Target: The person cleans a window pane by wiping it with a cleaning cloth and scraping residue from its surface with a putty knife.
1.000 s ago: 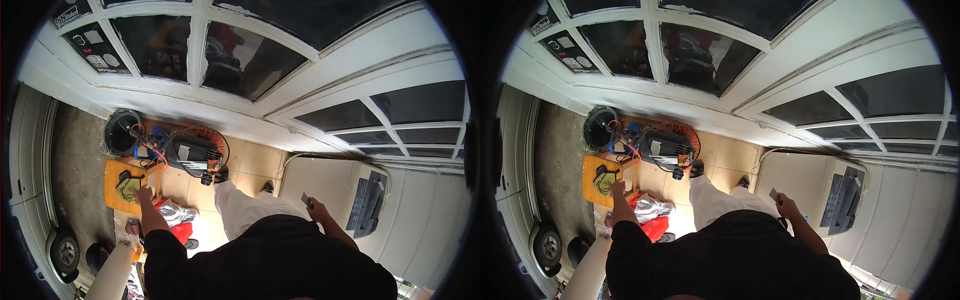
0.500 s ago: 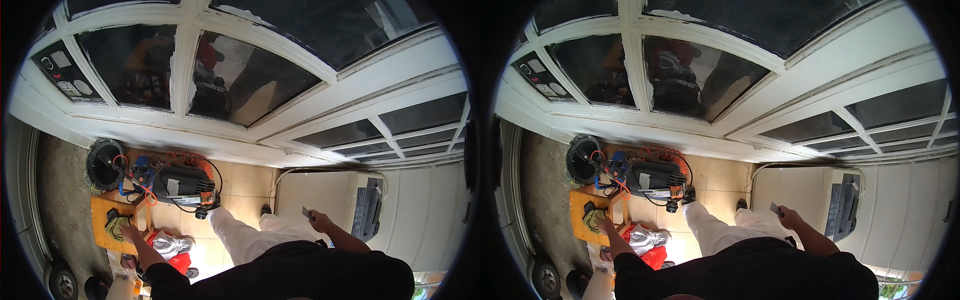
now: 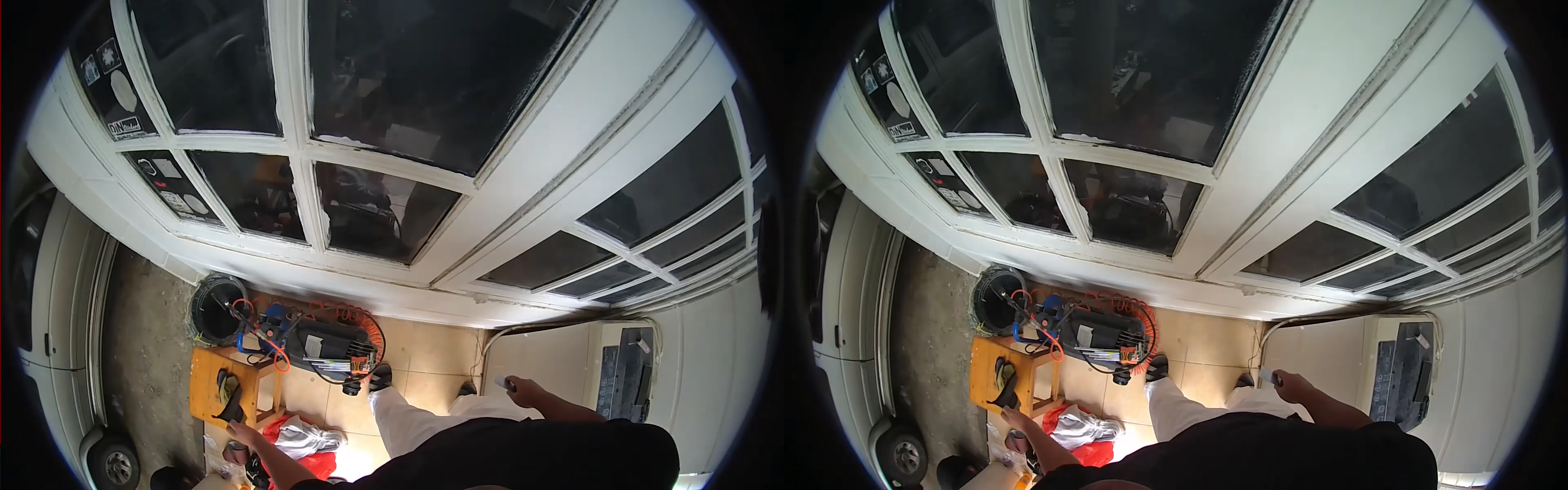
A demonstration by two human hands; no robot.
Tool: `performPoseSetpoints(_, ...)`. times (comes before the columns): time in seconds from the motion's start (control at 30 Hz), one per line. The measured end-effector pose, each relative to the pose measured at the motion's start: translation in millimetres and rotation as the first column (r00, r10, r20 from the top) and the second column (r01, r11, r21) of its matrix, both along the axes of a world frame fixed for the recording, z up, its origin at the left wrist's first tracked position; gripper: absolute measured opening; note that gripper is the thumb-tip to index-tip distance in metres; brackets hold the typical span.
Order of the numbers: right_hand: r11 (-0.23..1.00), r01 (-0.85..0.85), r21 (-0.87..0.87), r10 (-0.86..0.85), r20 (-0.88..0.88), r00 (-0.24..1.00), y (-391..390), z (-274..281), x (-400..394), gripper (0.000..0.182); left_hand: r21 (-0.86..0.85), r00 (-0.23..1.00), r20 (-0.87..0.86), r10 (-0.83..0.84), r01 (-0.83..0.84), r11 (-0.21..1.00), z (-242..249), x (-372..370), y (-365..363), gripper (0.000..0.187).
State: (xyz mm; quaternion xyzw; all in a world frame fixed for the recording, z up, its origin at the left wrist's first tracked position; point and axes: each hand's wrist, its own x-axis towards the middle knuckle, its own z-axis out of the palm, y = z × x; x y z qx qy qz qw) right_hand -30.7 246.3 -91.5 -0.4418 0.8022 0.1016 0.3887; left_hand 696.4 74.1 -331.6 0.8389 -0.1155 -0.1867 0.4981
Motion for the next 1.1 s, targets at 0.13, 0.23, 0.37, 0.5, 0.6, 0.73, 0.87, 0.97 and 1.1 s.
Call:
performPoseSetpoints(0.13, 0.999, 0.006, -0.051, -0.001, 0.097, 0.995, -4, -21, -25, 0.042, -0.165, 0.813, -0.579, 0.065, -0.195, 0.967, 127, -97, 33, 0.052)
performPoseSetpoints(0.23, 0.970, 0.068, -0.235, -0.018, 0.209, 0.978, 8, -26, -47, 0.046, -0.269, 0.562, -0.774, -0.290, 0.123, 0.955, 167, -213, 51, 0.029)
performPoseSetpoints(0.37, 0.867, 0.336, -0.368, -0.201, 0.358, 0.912, 9, 9, -79, 0.049, -0.181, 0.421, -0.836, -0.352, 0.394, 0.901, 195, -355, 37, 0.019)
performPoseSetpoints(0.5, 0.835, 0.397, -0.380, -0.214, 0.441, 0.871, 44, 26, -129, 0.049, -0.376, 0.355, -0.711, -0.607, 0.538, 0.755, 228, -477, 15, 0.018)
performPoseSetpoints(0.6, 0.839, 0.363, -0.405, -0.149, 0.471, 0.869, 60, 38, -153, 0.051, -0.569, 0.305, -0.489, -0.817, 0.598, 0.564, 302, -566, 2, 0.021)
performPoseSetpoints(0.73, 0.822, 0.370, -0.434, -0.095, 0.537, 0.838, 61, 52, -156, 0.050, -0.749, 0.273, -0.235, -0.933, 0.561, 0.352, 367, -643, -20, 0.032)
performPoseSetpoints(0.87, 0.772, 0.496, -0.398, -0.155, 0.639, 0.753, 52, 53, -158, 0.050, -0.804, 0.255, -0.188, -0.948, 0.515, 0.298, 388, -678, -52, 0.033)
performPoseSetpoints(0.97, 0.712, 0.562, -0.422, -0.226, 0.619, 0.752, 46, 55, -174, 0.046, -0.805, 0.252, -0.220, -0.942, 0.498, 0.321, 391, -689, -51, 0.034)
performPoseSetpoints(1.1, 0.633, 0.619, -0.465, -0.215, 0.663, 0.717, 36, 54, -188, 0.044, -0.788, 0.213, -0.275, -0.937, 0.509, 0.347, 411, -697, -61, 0.031)
